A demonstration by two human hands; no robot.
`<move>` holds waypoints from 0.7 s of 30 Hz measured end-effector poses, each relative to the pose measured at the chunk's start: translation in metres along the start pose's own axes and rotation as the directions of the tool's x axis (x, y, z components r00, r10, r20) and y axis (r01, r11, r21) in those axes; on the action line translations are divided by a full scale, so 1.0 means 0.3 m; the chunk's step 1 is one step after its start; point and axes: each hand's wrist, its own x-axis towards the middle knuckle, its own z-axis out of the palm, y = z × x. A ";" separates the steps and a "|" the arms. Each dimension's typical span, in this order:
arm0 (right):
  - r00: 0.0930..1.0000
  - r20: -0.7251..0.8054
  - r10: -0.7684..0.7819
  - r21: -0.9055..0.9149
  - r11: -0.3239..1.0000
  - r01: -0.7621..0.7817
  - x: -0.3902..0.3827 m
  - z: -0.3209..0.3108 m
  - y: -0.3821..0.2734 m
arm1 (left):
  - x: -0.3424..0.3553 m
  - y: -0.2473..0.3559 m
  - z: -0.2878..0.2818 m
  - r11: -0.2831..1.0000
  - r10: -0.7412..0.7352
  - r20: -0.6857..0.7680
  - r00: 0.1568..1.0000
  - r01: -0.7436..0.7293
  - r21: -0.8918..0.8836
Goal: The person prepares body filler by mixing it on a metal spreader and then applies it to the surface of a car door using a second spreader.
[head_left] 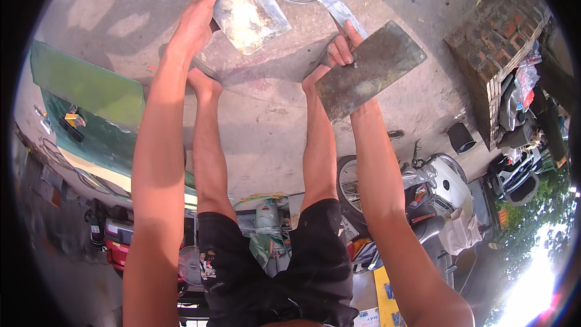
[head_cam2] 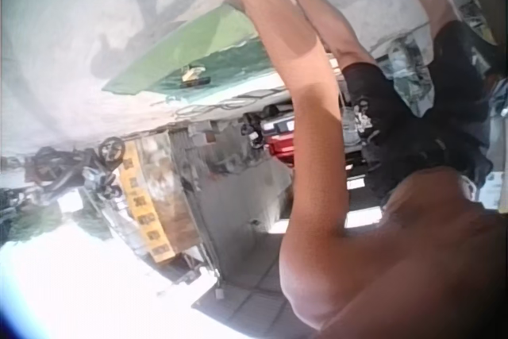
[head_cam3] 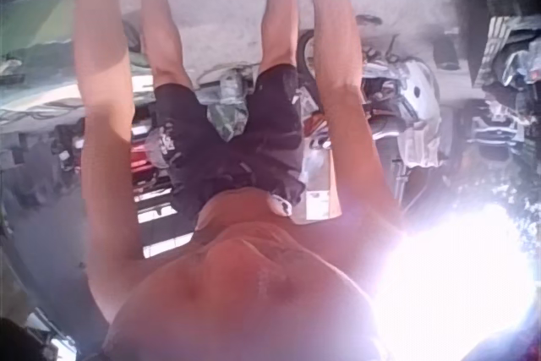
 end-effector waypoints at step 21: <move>0.758 0.639 0.132 -0.551 -0.609 0.570 -0.269 0.063 -0.240 | 0.293 0.109 0.161 0.968 -0.230 0.646 0.728 0.238 0.077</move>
